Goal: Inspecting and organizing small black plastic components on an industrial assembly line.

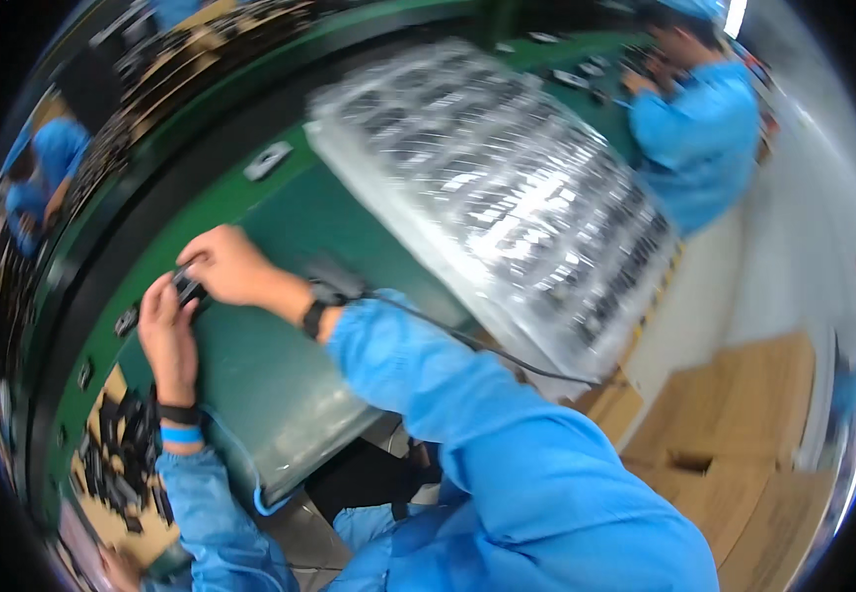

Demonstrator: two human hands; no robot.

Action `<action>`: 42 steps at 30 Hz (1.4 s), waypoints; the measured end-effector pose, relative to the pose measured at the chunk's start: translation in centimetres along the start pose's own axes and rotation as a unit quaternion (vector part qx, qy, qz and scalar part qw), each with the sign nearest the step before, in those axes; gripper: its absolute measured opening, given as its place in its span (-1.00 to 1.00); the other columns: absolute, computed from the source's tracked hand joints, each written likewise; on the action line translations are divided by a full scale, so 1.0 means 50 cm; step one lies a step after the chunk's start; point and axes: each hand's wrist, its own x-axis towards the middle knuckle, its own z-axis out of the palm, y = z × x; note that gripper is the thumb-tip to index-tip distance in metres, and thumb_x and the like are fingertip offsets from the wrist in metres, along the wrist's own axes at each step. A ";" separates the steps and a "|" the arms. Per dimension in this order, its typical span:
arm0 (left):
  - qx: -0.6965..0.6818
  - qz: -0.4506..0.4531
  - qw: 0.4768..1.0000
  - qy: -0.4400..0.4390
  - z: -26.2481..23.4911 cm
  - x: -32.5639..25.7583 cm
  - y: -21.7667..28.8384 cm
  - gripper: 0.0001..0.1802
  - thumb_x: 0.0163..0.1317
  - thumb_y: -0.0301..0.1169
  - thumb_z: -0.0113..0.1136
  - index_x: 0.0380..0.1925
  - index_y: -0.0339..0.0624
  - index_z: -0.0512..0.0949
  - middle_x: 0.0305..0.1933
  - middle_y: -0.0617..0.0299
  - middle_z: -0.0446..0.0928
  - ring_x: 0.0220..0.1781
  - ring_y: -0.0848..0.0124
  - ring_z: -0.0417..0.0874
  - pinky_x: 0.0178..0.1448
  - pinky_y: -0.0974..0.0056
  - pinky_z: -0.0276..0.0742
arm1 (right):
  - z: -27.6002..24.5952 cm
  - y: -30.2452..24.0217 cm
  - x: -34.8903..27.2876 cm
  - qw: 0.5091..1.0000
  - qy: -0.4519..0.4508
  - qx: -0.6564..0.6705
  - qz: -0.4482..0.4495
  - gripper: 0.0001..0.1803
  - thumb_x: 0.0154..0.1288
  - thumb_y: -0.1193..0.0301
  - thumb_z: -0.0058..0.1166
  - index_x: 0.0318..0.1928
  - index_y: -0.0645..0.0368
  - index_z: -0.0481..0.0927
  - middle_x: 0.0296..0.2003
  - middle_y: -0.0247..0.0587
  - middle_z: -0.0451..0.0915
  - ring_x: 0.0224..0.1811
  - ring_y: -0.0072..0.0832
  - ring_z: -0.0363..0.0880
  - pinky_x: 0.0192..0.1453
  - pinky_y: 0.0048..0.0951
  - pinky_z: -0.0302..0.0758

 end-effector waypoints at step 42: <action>-0.117 -0.028 0.992 0.049 0.016 0.003 -0.011 -0.84 0.44 -0.56 0.17 -0.03 -0.37 0.58 -0.18 0.07 0.72 -0.26 0.37 0.78 -0.21 0.34 0.70 | -0.013 0.060 0.092 0.876 0.075 -0.442 -0.175 -0.60 0.43 0.60 0.01 0.22 0.19 0.66 0.07 0.01 0.64 0.16 -0.02 0.55 0.30 -0.09 0.48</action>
